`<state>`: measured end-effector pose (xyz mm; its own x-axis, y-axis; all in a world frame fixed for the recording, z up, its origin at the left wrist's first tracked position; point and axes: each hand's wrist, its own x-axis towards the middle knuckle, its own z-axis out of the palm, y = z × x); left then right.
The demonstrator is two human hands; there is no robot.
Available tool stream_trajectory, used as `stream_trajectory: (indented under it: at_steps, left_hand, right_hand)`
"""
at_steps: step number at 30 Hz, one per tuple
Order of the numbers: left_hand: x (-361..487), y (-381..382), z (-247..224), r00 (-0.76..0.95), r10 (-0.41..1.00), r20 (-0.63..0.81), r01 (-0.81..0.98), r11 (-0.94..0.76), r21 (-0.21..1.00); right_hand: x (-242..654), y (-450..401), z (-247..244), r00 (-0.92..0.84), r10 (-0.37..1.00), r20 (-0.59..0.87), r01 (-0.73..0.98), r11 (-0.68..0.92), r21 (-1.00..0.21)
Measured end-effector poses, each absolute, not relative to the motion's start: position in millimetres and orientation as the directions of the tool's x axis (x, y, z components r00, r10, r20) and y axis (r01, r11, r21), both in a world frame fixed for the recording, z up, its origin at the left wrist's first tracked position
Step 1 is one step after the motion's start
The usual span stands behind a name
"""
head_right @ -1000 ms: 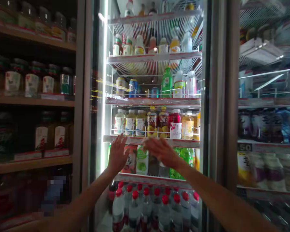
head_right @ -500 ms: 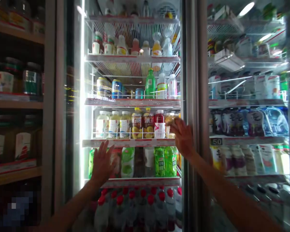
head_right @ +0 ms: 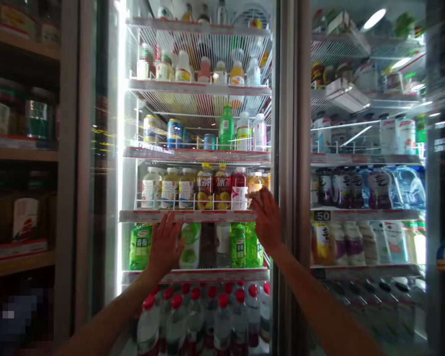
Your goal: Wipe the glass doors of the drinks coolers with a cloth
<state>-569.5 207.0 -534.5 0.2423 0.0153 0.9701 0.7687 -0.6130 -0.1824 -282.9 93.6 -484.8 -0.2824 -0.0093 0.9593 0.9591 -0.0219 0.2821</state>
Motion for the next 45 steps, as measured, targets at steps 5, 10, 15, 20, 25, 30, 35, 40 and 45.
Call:
stream_trajectory:
  at_steps: [5, 10, 15, 20, 25, 30, 35, 40, 45]
  left_hand:
    - [-573, 208, -538, 0.263, 0.022, 0.965, 0.756, -0.625, -0.192]
    - [-572, 206, -543, 0.242, 0.040, 0.969, 0.740, -0.654, -0.158]
    - [-549, 177, -527, 0.143, 0.024, 0.989, 0.570, -0.819, -0.063]
    - [-502, 155, -501, 0.122, 0.015, 0.992, 0.152, -0.988, -0.004]
    - [-445, 157, -493, -0.017, 0.003, 1.000, 0.296, -0.955, 0.008]
    - [-473, 187, -483, 0.084, -0.238, 0.968, 0.559, -0.793, -0.243]
    - [-584, 229, -480, -0.253, -0.078, 0.964, 0.694, -0.709, 0.125]
    - [-558, 223, -489, -0.110, -0.154, 0.982, 0.694, -0.719, -0.035]
    - [-553, 221, -494, 0.302, -0.287, 0.909, 0.610, -0.675, -0.416]
  right_hand:
    - [-312, 96, -519, -0.496, 0.063, 0.866, 0.868, 0.063, 0.492]
    - [-304, 95, -516, -0.623, 0.203, 0.756, 0.781, 0.113, 0.614]
    - [-334, 124, -449, -0.255, -0.029, 0.967, 0.959, 0.122, 0.257]
    - [-376, 126, -490, -0.442, 0.109, 0.890, 0.840, 0.398, 0.369]
    - [-337, 110, -481, -0.405, 0.000, 0.914, 0.869, 0.311, 0.385]
    - [-308, 125, -456, -0.283, -0.066, 0.957, 0.958, -0.056, 0.280]
    - [-313, 129, -470, -0.238, -0.016, 0.971, 0.968, -0.079, 0.237]
    - [-316, 126, -472, -0.228, 0.000, 0.974, 0.970, -0.082, 0.228]
    - [-314, 125, -471, -0.224, 0.002, 0.975, 0.971, -0.085, 0.223]
